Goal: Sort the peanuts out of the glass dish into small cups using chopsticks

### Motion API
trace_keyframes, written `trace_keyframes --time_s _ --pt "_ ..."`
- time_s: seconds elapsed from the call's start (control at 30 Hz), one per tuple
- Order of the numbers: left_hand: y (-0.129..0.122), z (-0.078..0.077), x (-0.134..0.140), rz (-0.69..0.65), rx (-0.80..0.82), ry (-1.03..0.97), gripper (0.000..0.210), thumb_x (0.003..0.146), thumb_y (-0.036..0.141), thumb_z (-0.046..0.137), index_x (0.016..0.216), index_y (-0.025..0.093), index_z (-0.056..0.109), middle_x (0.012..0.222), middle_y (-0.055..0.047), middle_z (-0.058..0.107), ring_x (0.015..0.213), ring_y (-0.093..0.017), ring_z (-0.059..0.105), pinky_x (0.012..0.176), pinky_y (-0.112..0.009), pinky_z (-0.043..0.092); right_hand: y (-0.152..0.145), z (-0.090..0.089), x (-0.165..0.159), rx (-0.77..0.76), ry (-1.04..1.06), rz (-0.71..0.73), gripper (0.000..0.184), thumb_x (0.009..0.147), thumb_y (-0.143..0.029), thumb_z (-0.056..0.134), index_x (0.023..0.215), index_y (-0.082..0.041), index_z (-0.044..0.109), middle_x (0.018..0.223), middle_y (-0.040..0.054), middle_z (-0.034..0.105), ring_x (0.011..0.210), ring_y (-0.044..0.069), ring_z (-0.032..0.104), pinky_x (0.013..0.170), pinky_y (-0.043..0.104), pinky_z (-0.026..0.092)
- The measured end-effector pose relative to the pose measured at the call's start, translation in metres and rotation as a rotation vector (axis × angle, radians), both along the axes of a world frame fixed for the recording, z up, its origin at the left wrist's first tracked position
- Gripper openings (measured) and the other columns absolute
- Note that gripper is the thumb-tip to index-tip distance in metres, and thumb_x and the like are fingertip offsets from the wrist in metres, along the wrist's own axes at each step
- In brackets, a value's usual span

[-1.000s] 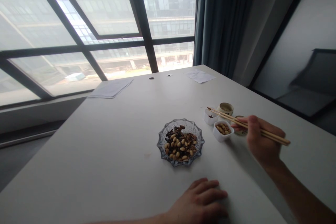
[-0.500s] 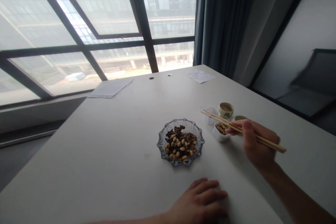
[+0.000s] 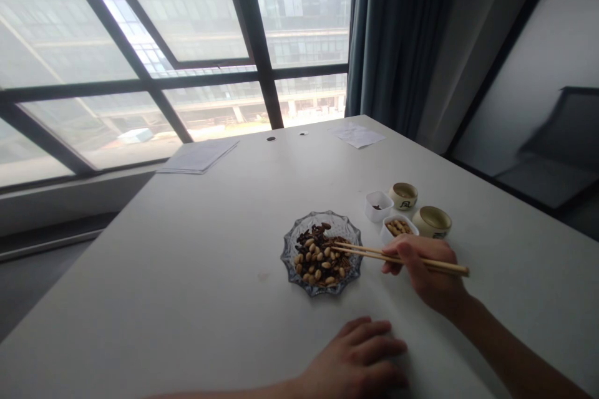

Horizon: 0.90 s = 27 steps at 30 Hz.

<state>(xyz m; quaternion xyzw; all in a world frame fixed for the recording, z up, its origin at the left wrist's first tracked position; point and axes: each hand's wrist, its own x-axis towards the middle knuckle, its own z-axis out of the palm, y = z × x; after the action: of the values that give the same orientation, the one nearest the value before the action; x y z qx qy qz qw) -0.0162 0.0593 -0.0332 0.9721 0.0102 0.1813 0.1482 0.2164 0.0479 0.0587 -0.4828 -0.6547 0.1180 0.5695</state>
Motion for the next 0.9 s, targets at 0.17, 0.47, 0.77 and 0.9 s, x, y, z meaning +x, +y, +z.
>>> trace_keyframes --time_s 0.17,0.47,0.77,0.9 --pt "0.0 0.002 -0.001 -0.012 0.03 0.059 0.024 0.111 0.042 0.057 0.127 0.028 0.068 0.151 0.003 0.064 0.149 -0.02 0.05 0.127 -0.034 0.035 0.002 -0.005 -0.003 -0.001 0.031 -0.016 0.038 0.11 -0.028 0.051 0.083 -0.021 0.078 0.064 0.0 0.074 0.051 0.013 0.068 0.054 0.025 0.055" --pt "0.0 0.0 0.0 -0.011 0.005 0.017 0.023 0.112 0.042 0.055 0.125 0.028 0.067 0.151 0.005 0.064 0.149 -0.018 0.049 0.129 -0.033 0.032 0.0 -0.004 0.005 0.095 0.132 -0.161 0.037 0.11 -0.029 0.051 0.087 -0.02 0.079 0.067 0.0015 0.077 0.054 0.015 0.071 0.053 0.027 0.058" --pt "0.0 0.003 0.0 -0.008 -0.004 0.039 0.022 0.11 0.043 0.058 0.123 0.028 0.068 0.149 0.003 0.066 0.148 -0.018 0.051 0.128 -0.033 0.034 0.006 0.02 0.039 0.15 0.127 -0.664 0.048 0.109 -0.045 0.052 0.079 -0.017 0.078 0.06 0.0065 0.074 0.049 0.021 0.071 0.053 0.035 0.059" --pt "0.0 0.004 0.0 -0.012 0.007 0.052 0.023 0.111 0.044 0.057 0.124 0.029 0.068 0.149 0.003 0.065 0.148 -0.019 0.051 0.127 -0.034 0.035 0.008 0.015 0.047 0.09 0.169 -0.671 0.046 0.108 -0.045 0.054 0.084 -0.015 0.079 0.063 0.0068 0.075 0.05 0.021 0.072 0.056 0.034 0.06"
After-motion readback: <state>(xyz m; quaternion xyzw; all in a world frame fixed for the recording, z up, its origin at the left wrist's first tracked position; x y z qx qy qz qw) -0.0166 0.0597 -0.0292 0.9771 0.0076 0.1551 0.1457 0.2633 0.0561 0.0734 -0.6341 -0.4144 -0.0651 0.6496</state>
